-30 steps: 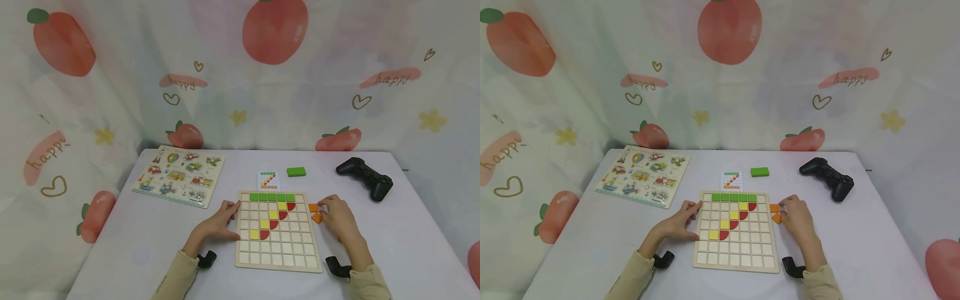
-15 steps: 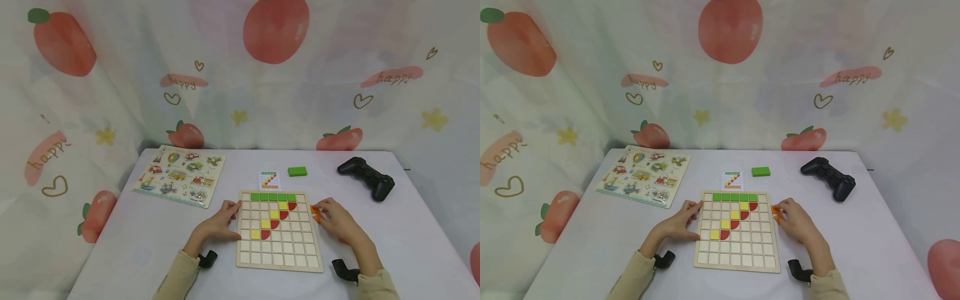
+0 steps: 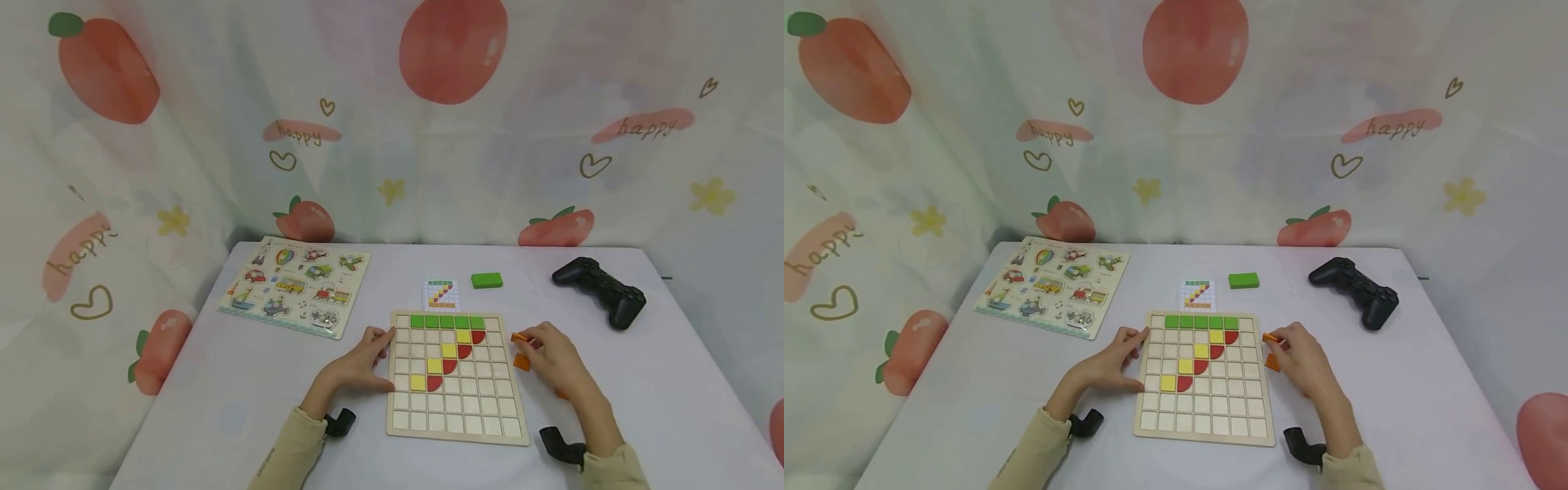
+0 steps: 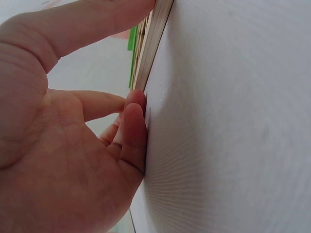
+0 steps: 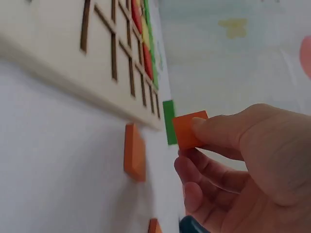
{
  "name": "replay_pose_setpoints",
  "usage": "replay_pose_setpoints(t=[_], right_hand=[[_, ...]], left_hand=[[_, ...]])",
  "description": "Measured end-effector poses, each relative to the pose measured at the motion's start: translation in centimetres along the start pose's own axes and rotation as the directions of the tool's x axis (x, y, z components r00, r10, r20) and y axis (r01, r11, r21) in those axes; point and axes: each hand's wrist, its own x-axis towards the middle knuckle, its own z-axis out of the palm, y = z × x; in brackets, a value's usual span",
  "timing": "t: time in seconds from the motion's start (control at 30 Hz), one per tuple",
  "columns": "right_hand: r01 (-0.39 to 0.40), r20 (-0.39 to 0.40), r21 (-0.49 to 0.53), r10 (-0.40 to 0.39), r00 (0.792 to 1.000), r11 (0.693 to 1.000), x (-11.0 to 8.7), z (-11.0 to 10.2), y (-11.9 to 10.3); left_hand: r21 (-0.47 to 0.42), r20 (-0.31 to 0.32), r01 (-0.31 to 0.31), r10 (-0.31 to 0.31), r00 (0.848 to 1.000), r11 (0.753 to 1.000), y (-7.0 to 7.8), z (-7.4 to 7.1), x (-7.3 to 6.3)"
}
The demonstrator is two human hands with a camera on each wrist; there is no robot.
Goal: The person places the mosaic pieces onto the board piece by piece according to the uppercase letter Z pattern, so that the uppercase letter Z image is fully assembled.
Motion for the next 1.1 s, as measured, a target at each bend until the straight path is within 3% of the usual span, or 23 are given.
replay_pose_setpoints(t=[0.1, 0.2, 0.37, 0.47, 0.67, 0.93, 1.1], right_hand=[[0.08, 0.006, 0.106, -0.081, 0.997, 0.991, -0.5, 1.2, -1.9], [0.158, 0.087, 0.201, -0.178, 0.98, 0.967, -1.0, 3.3, -4.2], [0.179, 0.274, 0.292, -0.261, 0.926, 0.94, -2.1, 6.7, -7.4], [0.181, 0.319, 0.304, -0.279, 0.906, 0.935, -2.6, 7.9, -8.7], [0.203, 0.291, 0.265, -0.278, 0.915, 0.943, -2.7, 8.6, -10.1], [0.146, 0.314, 0.16, -0.191, 0.93, 0.976, -2.6, 7.8, -10.5], [0.175, 0.284, 0.179, -0.222, 0.933, 0.968, -2.5, 8.3, -10.5]], left_hand=[[0.002, -0.003, 0.007, -0.007, 1.0, 1.0, 0.0, 0.1, -0.1], [0.003, -0.006, 0.015, -0.015, 1.0, 1.0, 0.1, 0.0, -0.2], [0.011, -0.002, 0.011, -0.011, 1.0, 1.0, 0.2, 0.0, -0.1], [0.012, -0.002, 0.007, -0.007, 1.0, 1.0, 0.2, 0.0, -0.1], [0.013, -0.002, 0.007, -0.007, 1.0, 1.0, 0.2, 0.0, 0.0], [0.02, 0.003, -0.002, 0.002, 1.0, 1.0, 0.2, 0.0, 0.1], [0.012, 0.003, 0.005, -0.005, 1.0, 1.0, 0.2, 0.0, 0.1]])
